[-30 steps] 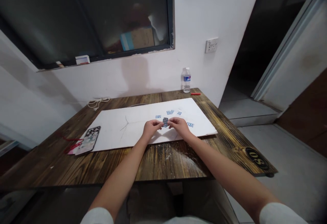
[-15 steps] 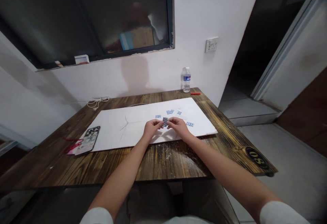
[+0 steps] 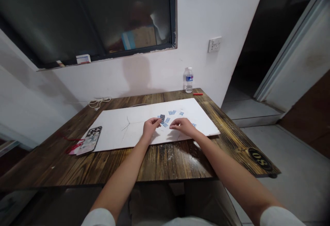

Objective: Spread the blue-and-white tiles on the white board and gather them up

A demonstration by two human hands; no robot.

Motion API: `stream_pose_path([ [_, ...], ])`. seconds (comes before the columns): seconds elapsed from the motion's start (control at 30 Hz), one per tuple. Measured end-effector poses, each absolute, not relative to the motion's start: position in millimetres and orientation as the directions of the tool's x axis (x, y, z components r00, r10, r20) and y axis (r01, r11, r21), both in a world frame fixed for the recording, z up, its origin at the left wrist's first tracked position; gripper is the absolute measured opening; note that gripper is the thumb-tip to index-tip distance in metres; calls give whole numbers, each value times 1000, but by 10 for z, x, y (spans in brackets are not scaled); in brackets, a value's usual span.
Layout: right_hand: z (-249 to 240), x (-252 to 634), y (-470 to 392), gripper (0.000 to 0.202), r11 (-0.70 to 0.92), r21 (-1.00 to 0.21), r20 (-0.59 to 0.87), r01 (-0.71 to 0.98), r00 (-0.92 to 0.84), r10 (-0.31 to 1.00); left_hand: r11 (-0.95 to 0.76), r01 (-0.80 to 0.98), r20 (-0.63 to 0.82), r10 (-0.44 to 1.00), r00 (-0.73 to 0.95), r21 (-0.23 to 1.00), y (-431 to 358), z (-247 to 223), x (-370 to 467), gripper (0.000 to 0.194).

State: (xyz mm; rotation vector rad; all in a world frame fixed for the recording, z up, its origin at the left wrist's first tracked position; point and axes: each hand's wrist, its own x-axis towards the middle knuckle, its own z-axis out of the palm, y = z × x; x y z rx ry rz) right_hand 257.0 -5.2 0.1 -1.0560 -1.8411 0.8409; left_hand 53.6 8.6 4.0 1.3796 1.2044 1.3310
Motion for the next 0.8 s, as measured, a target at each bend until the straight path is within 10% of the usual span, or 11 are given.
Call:
stream_pose_path([
  [0.37, 116, 2780, -130, 24, 702, -486, 235, 520, -696, 678, -164, 47, 168, 982, -89, 985, 76, 64, 530, 36],
  [0.8, 42, 2706, -102, 27, 604, -672, 360, 429, -524, 772, -200, 87, 202, 979, -11, 976, 59, 73, 545, 34],
])
